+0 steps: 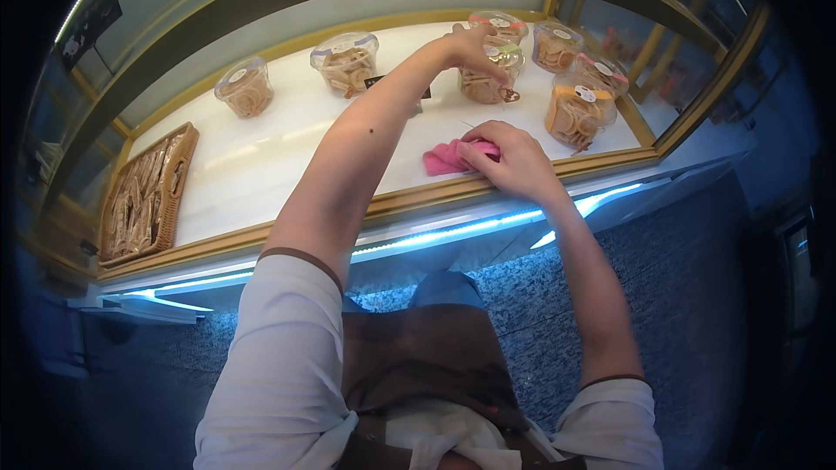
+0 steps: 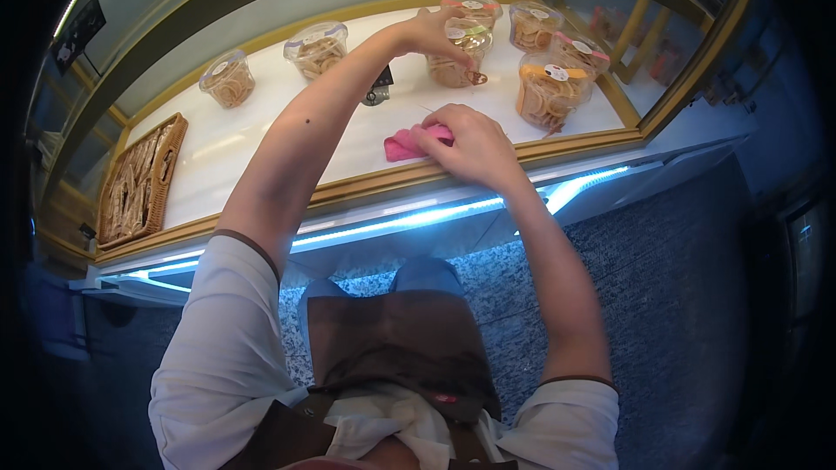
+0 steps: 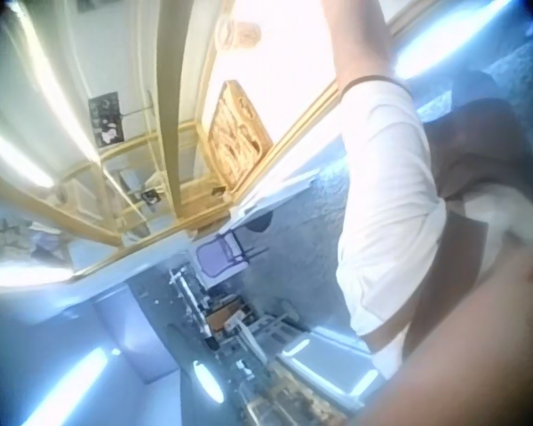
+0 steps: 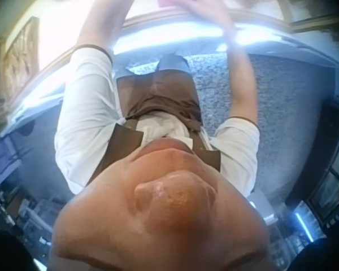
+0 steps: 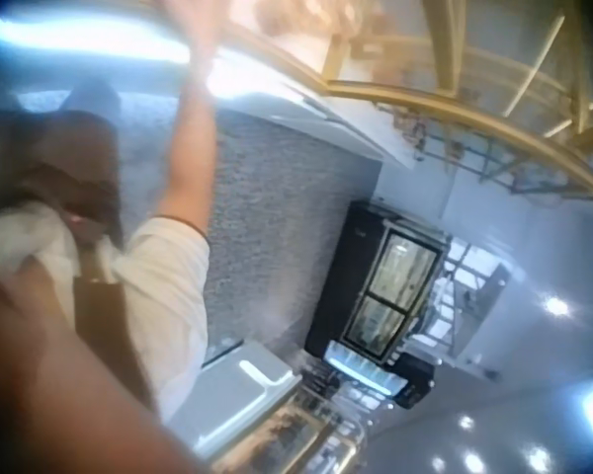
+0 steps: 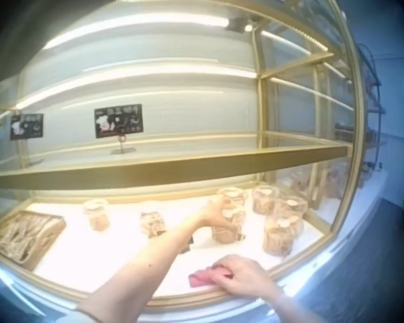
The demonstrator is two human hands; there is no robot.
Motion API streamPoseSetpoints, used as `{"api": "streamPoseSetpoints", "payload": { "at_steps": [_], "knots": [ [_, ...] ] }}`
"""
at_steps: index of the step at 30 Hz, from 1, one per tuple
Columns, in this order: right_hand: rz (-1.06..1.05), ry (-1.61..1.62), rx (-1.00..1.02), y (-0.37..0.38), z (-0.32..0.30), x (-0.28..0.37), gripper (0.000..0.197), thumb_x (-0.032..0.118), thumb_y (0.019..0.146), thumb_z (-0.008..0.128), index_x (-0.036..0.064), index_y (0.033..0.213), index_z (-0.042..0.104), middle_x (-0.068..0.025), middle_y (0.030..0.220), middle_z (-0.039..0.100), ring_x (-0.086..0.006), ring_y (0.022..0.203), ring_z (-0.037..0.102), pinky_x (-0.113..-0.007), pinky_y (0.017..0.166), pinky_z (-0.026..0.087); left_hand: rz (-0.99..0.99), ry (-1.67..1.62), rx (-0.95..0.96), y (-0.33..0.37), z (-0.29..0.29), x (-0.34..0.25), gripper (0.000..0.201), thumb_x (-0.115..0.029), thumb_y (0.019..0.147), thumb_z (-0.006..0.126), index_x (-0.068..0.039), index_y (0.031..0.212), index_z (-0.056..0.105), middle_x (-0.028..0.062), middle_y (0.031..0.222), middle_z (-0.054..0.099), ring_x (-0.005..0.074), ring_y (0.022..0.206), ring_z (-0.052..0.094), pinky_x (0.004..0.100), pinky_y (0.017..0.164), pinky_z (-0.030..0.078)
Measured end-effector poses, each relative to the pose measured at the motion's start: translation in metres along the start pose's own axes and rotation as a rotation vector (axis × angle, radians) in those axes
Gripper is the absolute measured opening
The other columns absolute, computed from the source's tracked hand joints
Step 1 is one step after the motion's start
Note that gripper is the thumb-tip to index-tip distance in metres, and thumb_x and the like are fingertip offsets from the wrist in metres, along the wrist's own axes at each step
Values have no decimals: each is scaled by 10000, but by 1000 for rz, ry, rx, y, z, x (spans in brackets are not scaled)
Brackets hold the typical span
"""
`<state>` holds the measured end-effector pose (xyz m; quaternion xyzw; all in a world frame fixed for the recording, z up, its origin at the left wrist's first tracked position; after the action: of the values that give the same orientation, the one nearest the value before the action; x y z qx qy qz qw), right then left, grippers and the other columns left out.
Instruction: The person wipes the interior of a glass display case with a pink cloth, moving packaged food containers aside to reach the surfaces. They clean the white shelf and gold trim, then return the containers and wipe the glass front.
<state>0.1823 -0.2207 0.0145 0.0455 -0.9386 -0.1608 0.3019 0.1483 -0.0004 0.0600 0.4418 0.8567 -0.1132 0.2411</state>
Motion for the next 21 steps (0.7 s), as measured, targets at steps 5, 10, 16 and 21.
{"api": "streamPoseSetpoints", "payload": {
  "at_steps": [5,10,16,21],
  "knots": [
    [-144,168,-262,-2,4,-9,222,110,960,537,10,1101,676,-160,1043,688,-324,941,671,-390,849,522,14,-274,-105,-13,-8,7,1160,-451,596,892,-132,1554,320,267,1439,457,352,1324,487,457,1069,433],
    [-155,391,-499,-13,4,7,222,-58,945,488,-1,1093,642,-145,976,683,-211,801,682,-306,702,525,26,-728,-56,-60,-26,-20,1158,-406,648,907,10,1528,281,278,1400,489,342,1321,491,440,1092,403],
    [89,811,-523,-46,18,75,105,9,1014,487,-25,1082,558,-109,933,704,-97,649,636,-230,594,494,142,-833,-50,-133,-34,-56,1120,-376,694,905,8,1532,268,260,1349,517,306,1254,545,407,1066,418],
    [100,472,-746,-64,20,91,63,38,978,583,-6,1022,590,-106,768,691,-150,595,656,-272,540,497,184,-840,-54,-171,-28,-81,1104,-351,703,909,-6,1535,271,237,1319,526,292,1207,576,387,1035,443]
  ]
}}
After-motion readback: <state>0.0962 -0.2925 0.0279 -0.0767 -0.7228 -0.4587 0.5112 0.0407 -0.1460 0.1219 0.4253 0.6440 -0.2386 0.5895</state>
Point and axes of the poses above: each hand's wrist, its own y-axis towards the middle knuckle, its own z-axis out of the palm, x = y × z, the point moved 1 cm from there along y, towards the middle knuckle
